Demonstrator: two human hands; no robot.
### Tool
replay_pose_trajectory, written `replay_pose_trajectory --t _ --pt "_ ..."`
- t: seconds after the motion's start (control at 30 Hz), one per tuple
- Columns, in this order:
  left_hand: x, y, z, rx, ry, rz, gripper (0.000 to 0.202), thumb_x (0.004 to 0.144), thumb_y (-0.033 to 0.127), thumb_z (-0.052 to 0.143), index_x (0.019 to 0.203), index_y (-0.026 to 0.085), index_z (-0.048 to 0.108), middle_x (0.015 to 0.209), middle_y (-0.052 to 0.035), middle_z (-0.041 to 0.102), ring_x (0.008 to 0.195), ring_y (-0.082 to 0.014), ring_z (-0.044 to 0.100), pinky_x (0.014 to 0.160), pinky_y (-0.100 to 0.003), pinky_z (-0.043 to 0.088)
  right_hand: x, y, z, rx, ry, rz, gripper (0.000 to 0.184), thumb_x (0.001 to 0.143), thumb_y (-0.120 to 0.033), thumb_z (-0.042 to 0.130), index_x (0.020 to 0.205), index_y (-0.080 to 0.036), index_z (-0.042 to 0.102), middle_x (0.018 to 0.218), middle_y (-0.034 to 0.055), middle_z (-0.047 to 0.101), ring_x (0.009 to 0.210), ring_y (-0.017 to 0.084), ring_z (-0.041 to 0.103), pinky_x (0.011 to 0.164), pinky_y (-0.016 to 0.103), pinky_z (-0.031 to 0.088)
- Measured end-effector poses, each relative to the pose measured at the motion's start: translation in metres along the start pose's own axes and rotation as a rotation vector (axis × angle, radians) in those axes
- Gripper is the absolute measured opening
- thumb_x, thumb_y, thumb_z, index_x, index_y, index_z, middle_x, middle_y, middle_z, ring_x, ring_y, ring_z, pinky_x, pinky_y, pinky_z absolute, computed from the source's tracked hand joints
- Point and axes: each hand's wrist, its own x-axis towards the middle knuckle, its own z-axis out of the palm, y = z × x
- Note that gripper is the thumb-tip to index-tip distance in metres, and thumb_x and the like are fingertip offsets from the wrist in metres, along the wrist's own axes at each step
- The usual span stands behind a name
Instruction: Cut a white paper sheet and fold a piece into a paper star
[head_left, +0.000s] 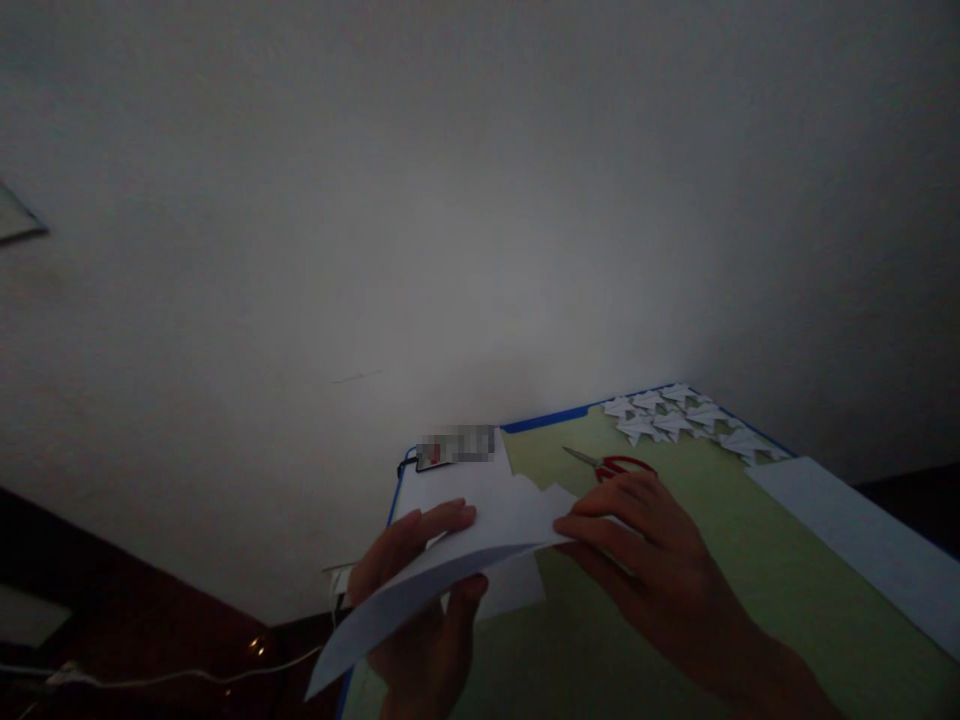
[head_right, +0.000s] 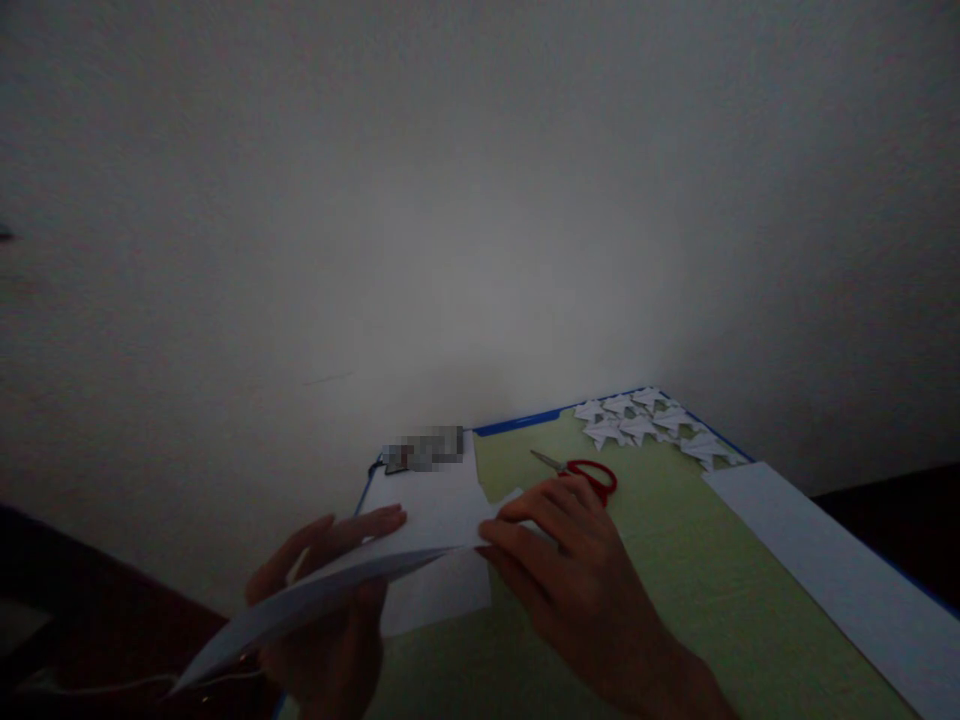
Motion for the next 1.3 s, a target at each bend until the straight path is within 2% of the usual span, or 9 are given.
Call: replay_pose_trajectory --t 0.2,0.27,0.43,0.57,0.7,0.8,0.9,1.07,1.3 --pt "0.015 0.034 0.000 -0.070 0.045 -0.061 0.043 0.093 0.034 0.079 0.129 0.023 0.057 0.088 -0.0034 0.083 0.079 -0.0233 0.082 0.076 -0.037 0.067 0.002 -0.013 -0.031 -0.064 0.027 -0.044 0.023 0.104 -0.013 0.061 0.122 -0.025 0.070 0.103 0.0044 0.074 0.102 0.022 0.070 0.095 0.044 0.052" --pt "0.021 0.055 0.000 -0.083 0.066 -0.063 0.037 0.093 0.034 0.079 0.122 0.022 0.060 0.081 -0.0025 0.082 0.068 -0.0213 0.080 0.067 -0.032 0.066 0.006 -0.024 -0.048 -0.045 0.044 -0.041 0.021 0.104 -0.015 0.063 0.119 -0.026 0.072 0.101 0.0040 0.075 0.101 0.021 0.071 0.090 0.040 0.055" --pt "0.029 0.120 -0.008 0.049 0.129 -0.287 0.047 0.078 0.044 0.089 0.114 0.019 0.071 0.080 -0.0009 0.074 0.062 -0.0169 0.072 0.053 -0.023 0.059 0.013 -0.064 -0.103 0.027 0.021 0.037 0.014 0.101 -0.024 0.070 0.113 -0.029 0.077 0.103 0.0029 0.079 0.092 0.019 0.075 0.077 0.031 0.061" --pt "0.013 0.162 -0.014 -0.101 0.061 -0.466 0.047 0.081 0.047 0.086 0.117 0.020 0.073 0.081 -0.0026 0.075 0.064 -0.0177 0.072 0.052 -0.023 0.057 0.003 -0.092 -0.141 0.077 -0.074 0.150 0.020 0.101 -0.036 0.069 0.118 -0.034 0.079 0.112 0.0018 0.081 0.101 0.022 0.078 0.084 0.033 0.065" --pt "-0.019 0.186 -0.008 -0.249 0.099 -0.582 0.047 0.084 0.049 0.084 0.119 0.019 0.072 0.097 -0.0080 0.079 0.083 -0.0223 0.076 0.067 -0.027 0.061 -0.021 -0.108 -0.158 0.086 -0.153 0.237 0.020 0.101 -0.036 0.069 0.117 -0.034 0.081 0.118 0.0029 0.081 0.115 0.025 0.076 0.099 0.041 0.062" --pt "-0.044 0.191 0.000 -0.353 0.140 -0.634 0.054 0.080 0.045 0.087 0.124 0.018 0.069 0.101 -0.0097 0.080 0.091 -0.0239 0.077 0.078 -0.030 0.061 -0.042 -0.114 -0.159 0.045 -0.133 0.273 0.017 0.100 -0.030 0.069 0.110 -0.029 0.083 0.115 0.0059 0.082 0.110 0.028 0.077 0.099 0.046 0.062" --pt "-0.059 0.186 0.006 -0.415 0.126 -0.759 0.055 0.081 0.043 0.087 0.125 0.017 0.067 0.107 -0.0134 0.080 0.102 -0.0276 0.077 0.087 -0.036 0.060 -0.058 -0.116 -0.155 0.063 -0.108 0.277 0.015 0.098 -0.029 0.070 0.103 -0.025 0.083 0.105 0.0065 0.084 0.098 0.026 0.080 0.089 0.040 0.065" --pt "-0.072 0.173 -0.002 -0.442 0.147 -0.800 0.055 0.081 0.049 0.086 0.120 0.015 0.067 0.115 -0.0176 0.078 0.105 -0.0307 0.076 0.078 -0.035 0.061 -0.076 -0.121 -0.143 0.066 -0.088 0.341 0.013 0.096 -0.032 0.074 0.087 -0.024 0.080 0.089 0.0035 0.081 0.085 0.023 0.078 0.078 0.033 0.062" --pt "-0.089 0.168 -0.021 -0.450 0.058 -0.694 0.048 0.087 0.050 0.080 0.121 0.017 0.070 0.115 -0.0147 0.078 0.102 -0.0275 0.075 0.081 -0.034 0.058 -0.102 -0.139 -0.130 0.068 -0.136 0.366 0.029 0.097 -0.044 0.074 0.077 -0.023 0.073 0.080 0.0016 0.076 0.074 0.020 0.072 0.070 0.030 0.058"
